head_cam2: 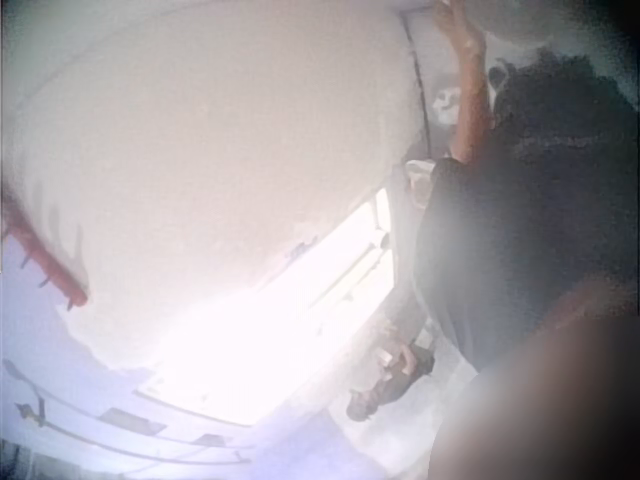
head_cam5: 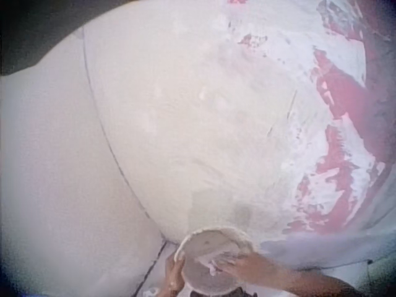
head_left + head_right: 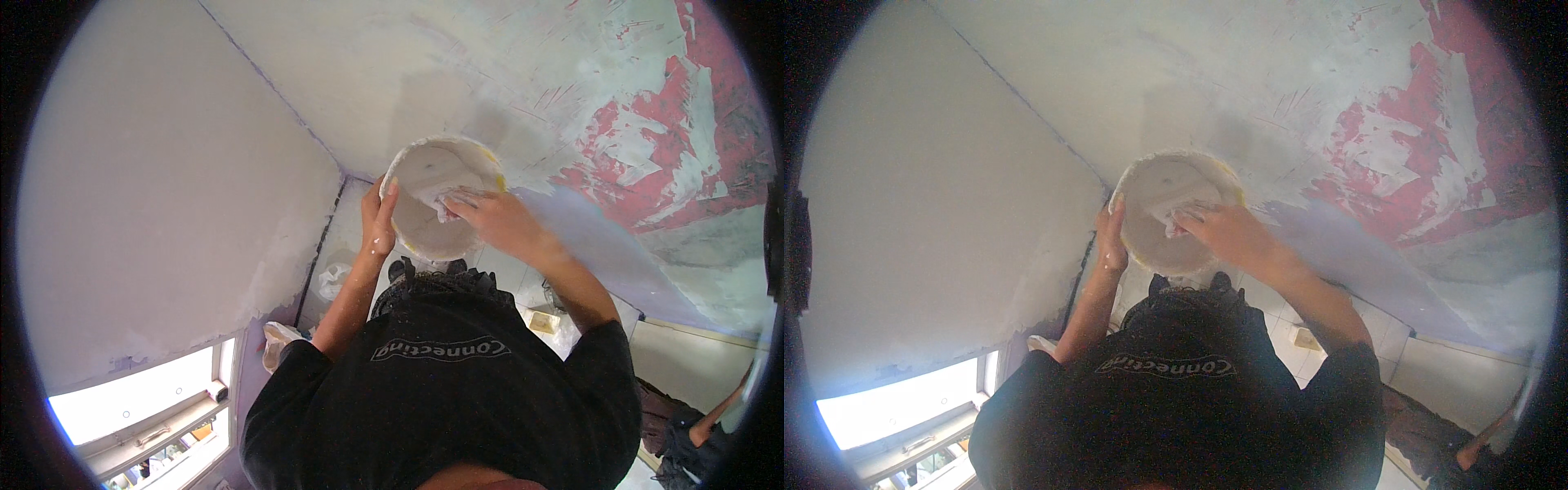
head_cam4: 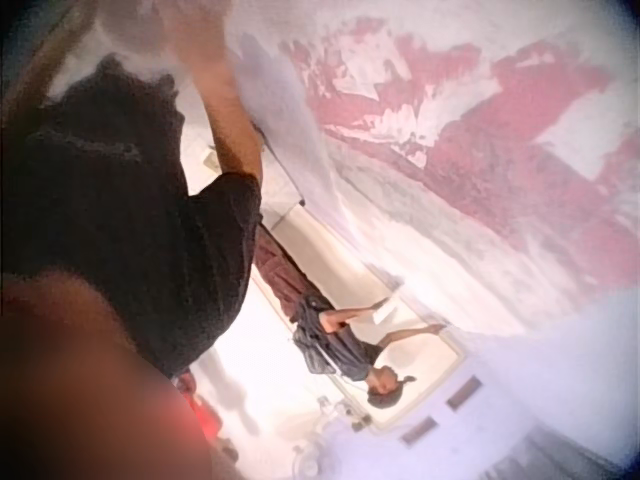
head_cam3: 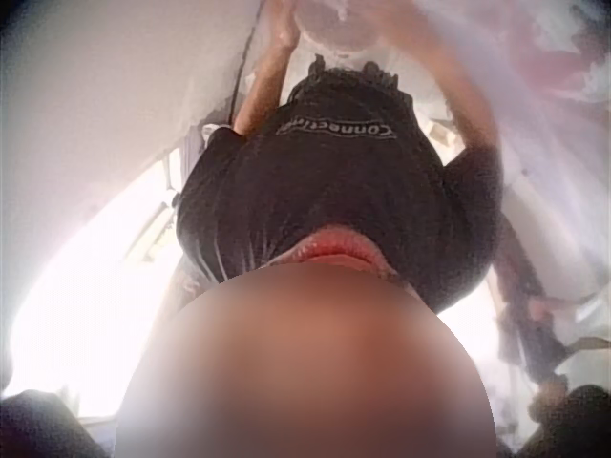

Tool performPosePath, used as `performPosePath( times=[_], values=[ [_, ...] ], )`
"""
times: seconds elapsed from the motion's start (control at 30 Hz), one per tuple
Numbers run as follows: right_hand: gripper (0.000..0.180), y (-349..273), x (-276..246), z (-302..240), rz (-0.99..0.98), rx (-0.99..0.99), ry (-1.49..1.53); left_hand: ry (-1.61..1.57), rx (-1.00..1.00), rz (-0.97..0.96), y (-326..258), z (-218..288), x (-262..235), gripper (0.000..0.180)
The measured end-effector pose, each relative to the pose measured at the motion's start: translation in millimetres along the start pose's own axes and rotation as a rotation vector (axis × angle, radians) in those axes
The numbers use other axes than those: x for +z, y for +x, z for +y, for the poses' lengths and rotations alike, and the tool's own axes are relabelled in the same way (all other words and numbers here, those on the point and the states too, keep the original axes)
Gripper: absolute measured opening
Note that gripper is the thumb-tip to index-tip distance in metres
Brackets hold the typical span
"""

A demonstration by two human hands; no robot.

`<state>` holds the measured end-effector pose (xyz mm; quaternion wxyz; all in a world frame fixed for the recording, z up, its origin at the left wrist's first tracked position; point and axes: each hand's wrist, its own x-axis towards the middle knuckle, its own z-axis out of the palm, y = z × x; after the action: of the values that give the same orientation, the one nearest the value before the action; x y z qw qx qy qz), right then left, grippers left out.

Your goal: The person applies white joint compound to a vertical wall corner and adjacent ceiling area using a putty knife and a small bucket. They repeatedly scoop compound and smooth it along the corner and ceiling, gradually covering pink and white patches.

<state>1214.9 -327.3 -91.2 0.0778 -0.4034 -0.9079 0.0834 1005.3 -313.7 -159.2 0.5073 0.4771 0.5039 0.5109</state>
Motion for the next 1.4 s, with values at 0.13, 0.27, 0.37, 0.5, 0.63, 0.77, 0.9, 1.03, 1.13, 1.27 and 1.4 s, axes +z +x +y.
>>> performPosePath(
  times=[0.13, 0.27, 0.37, 0.5, 0.63, 0.77, 0.9, 1.03, 1.13, 1.27, 1.4],
  values=[
    [0.034, 2.3, 19.4, -2.1, -0.105, 0.251, 0.189, -0.050, 0.030, 0.100, 6.5, -10.3, 12.5, 0.056],
    [0.024, 6.1, 38.8, 6.1, 0.154, 0.314, 0.357, -0.025, 0.034, 0.100, 18.5, -22.7, 18.8, 0.055],
    [0.019, 5.1, 47.5, 22.6, 0.249, 0.497, 0.643, -0.020, 0.022, 0.125, 21.8, -29.8, 21.9, 0.056],
    [0.020, 0.5, 52.7, 41.0, 0.474, 0.737, 1.330, -0.090, -0.052, 0.168, 25.0, -40.4, 19.7, 0.059],
    [0.023, -10.2, 62.0, 49.0, 0.647, 0.835, 2.068, -0.199, -0.140, 0.230, 18.9, -50.3, 12.0, 0.060],
    [0.025, -23.3, 77.3, 66.7, 0.794, 0.668, 2.390, -0.251, -0.240, 0.326, 8.9, -51.0, 3.7, 0.062],
    [0.037, -39.2, 68.6, 114.3, 1.322, 0.903, 2.501, -0.239, -0.259, 0.354, 8.5, -48.1, -5.9, 0.062],
    [0.054, -84.5, 19.1, 165.1, 1.660, 0.117, 3.349, -0.247, -0.266, 0.371, 14.0, -47.7, -13.5, 0.061],
    [0.054, -130.3, 1.9, 161.2, 1.974, -0.047, 3.077, -0.244, -0.294, 0.394, 12.3, -47.9, -15.6, 0.060],
    [0.042, -165.3, 31.4, 138.2, 2.112, 0.434, 2.493, -0.246, -0.233, 0.356, 9.7, -47.3, -20.8, 0.058],
    [0.026, -138.3, 114.2, 137.8, 1.208, 1.077, 1.000, -0.255, -0.246, 0.378, 5.4, -47.4, -27.6, 0.058]
  ],
)
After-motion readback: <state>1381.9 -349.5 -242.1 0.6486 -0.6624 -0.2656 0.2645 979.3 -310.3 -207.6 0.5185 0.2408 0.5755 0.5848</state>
